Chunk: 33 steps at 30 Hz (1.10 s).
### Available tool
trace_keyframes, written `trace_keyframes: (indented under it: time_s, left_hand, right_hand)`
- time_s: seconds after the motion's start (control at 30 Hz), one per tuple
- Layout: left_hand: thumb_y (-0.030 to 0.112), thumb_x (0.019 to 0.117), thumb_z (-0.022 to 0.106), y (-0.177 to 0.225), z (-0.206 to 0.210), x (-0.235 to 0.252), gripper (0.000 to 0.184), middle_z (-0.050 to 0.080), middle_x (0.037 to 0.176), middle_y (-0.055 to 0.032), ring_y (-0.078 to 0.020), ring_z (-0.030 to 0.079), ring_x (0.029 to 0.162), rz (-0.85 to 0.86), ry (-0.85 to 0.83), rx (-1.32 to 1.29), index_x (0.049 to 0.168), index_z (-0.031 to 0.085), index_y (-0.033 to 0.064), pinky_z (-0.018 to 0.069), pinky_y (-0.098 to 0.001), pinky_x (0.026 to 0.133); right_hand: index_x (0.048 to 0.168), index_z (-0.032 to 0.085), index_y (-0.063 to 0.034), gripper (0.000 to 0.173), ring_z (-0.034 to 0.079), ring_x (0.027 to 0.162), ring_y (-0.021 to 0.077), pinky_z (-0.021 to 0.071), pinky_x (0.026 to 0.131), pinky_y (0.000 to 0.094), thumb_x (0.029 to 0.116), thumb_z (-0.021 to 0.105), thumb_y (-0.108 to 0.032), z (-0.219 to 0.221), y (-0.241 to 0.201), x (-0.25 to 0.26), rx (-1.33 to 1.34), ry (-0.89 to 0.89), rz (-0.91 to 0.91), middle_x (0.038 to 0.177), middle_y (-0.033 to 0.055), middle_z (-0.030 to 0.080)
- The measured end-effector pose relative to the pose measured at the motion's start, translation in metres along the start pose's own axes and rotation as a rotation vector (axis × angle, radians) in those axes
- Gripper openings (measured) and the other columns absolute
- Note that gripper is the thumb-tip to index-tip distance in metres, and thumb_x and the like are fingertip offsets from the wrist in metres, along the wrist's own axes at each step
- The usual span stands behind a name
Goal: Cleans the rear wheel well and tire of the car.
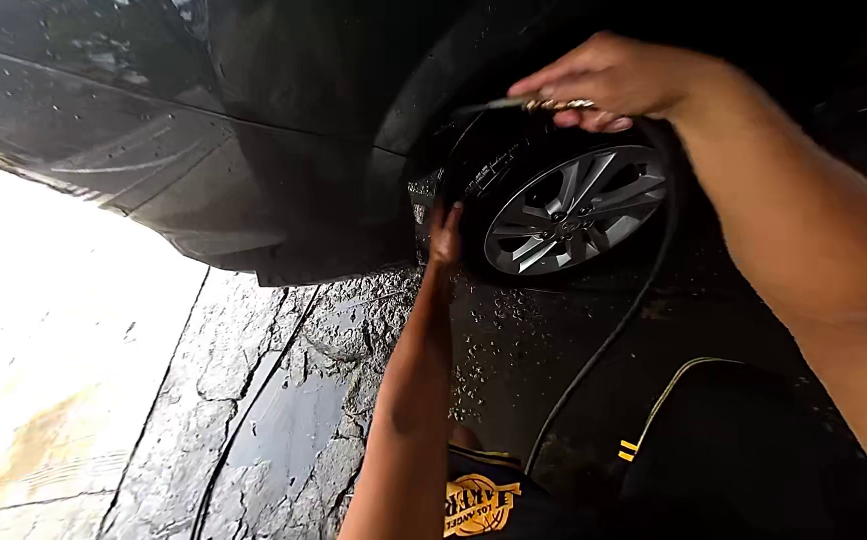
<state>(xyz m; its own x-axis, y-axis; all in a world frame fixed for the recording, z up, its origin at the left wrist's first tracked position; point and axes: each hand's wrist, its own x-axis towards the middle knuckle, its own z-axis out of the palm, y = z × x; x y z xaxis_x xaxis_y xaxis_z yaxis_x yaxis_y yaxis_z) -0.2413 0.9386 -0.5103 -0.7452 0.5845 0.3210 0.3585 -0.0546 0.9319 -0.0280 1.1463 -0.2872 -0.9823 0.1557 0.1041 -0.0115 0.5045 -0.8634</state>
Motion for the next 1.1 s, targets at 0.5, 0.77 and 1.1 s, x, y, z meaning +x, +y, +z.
trace_keyframes:
  time_s: [0.5,0.77,1.1]
  left_hand:
    - [0.03,0.1083,0.037,-0.033,-0.034,-0.034,0.045,0.055,0.138,-0.0164,-0.0248,0.058,0.116,-0.687,0.48,-0.565,0.144,0.045,0.003,0.05,-0.0421,0.094]
    - [0.043,0.1094,0.042,-0.038,-0.008,-0.019,0.052,0.057,0.143,-0.0141,-0.0253,0.054,0.131,-0.613,0.273,-0.413,0.141,0.055,0.0039,0.0447,-0.0484,0.109]
    - [0.037,0.1079,0.039,-0.069,-0.039,-0.078,0.049,0.055,0.135,-0.019,-0.0284,0.061,0.108,-0.894,0.547,-0.638,0.145,0.044,0.0064,0.0533,-0.0442,0.088]
  right_hand:
    - [0.134,0.067,-0.0154,0.032,0.068,0.098,0.036,0.0542,0.083,0.058,0.1076,0.048,-0.019,0.096,-0.09,-0.056,-0.883,-0.027,0.175,0.102,0.0162,0.071]
    - [0.095,0.068,0.0034,0.013,0.064,0.108,0.0468,0.0522,0.082,0.068,0.0887,0.067,-0.008,0.098,-0.093,0.033,-0.918,0.169,0.388,0.109,0.0278,0.066]
    - [0.107,0.067,0.0047,0.022,0.064,0.114,0.0425,0.0538,0.087,0.0633,0.0892,0.068,-0.008,0.197,-0.077,0.077,-0.769,0.056,0.38,0.118,0.0255,0.066]
